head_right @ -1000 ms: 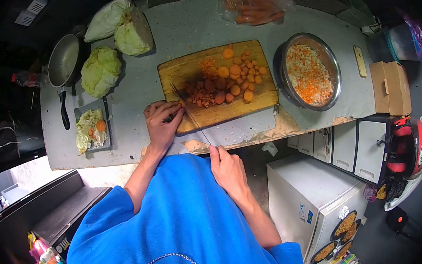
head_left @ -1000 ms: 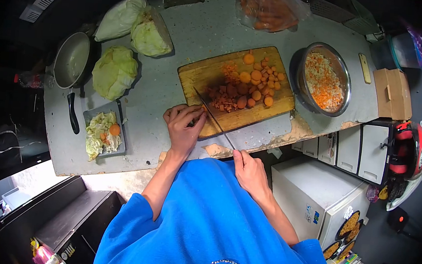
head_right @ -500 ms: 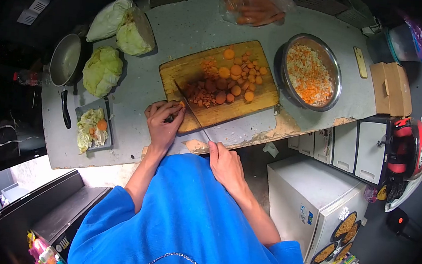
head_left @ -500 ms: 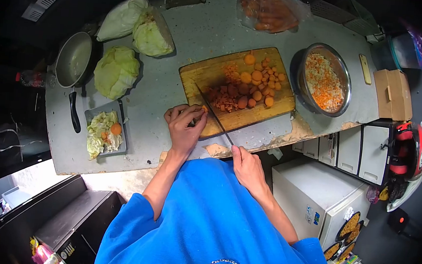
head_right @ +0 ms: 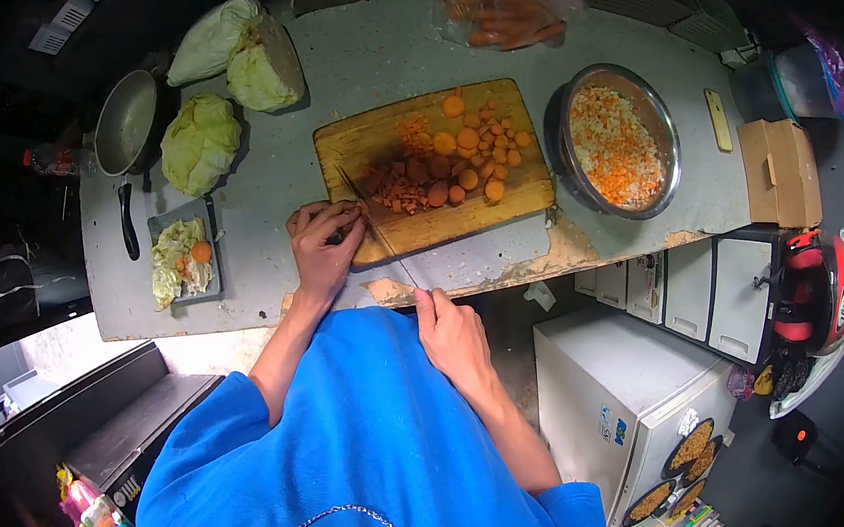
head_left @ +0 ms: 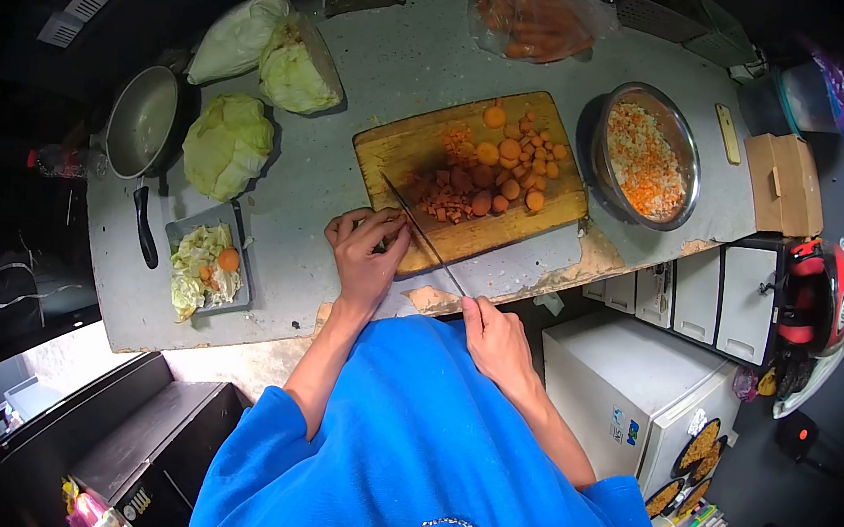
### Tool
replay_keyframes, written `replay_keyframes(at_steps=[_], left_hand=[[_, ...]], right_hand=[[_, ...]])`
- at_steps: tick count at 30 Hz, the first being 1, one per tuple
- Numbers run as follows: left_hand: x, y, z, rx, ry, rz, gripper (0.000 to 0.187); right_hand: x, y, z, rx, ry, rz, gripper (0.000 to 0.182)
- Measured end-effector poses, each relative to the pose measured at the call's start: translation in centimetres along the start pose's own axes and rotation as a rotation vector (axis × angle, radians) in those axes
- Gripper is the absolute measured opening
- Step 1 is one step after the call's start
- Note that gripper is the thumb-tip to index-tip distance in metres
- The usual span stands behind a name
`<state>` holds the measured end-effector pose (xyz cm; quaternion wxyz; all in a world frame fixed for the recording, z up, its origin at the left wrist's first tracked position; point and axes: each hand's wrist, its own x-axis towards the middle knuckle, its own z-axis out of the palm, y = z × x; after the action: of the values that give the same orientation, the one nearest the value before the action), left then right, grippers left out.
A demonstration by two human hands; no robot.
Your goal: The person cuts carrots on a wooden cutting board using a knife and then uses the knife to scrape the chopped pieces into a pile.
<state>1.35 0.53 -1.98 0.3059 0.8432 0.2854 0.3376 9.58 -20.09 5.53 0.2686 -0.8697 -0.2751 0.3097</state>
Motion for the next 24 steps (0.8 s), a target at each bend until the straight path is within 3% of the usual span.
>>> replay_keyframes(at_steps=[9,14,24], left_hand=[[0.3,0.1,-0.2,-0.013,-0.021,-0.014,0.015],[0.2,0.3,-0.1,-0.016,0.004,-0.021,0.014],[0.2,0.3,-0.2,-0.014,-0.007,-0.002,0.013]], right_hand=[[1.1,-1.1,0.1,-0.188,-0.006,0.018,0.046],[2.3,-0.4,1.0,0.022,0.039,-0.052,0.047],[0.5,-0.4,-0.2,0.039,-0.006,0.004,0.049]])
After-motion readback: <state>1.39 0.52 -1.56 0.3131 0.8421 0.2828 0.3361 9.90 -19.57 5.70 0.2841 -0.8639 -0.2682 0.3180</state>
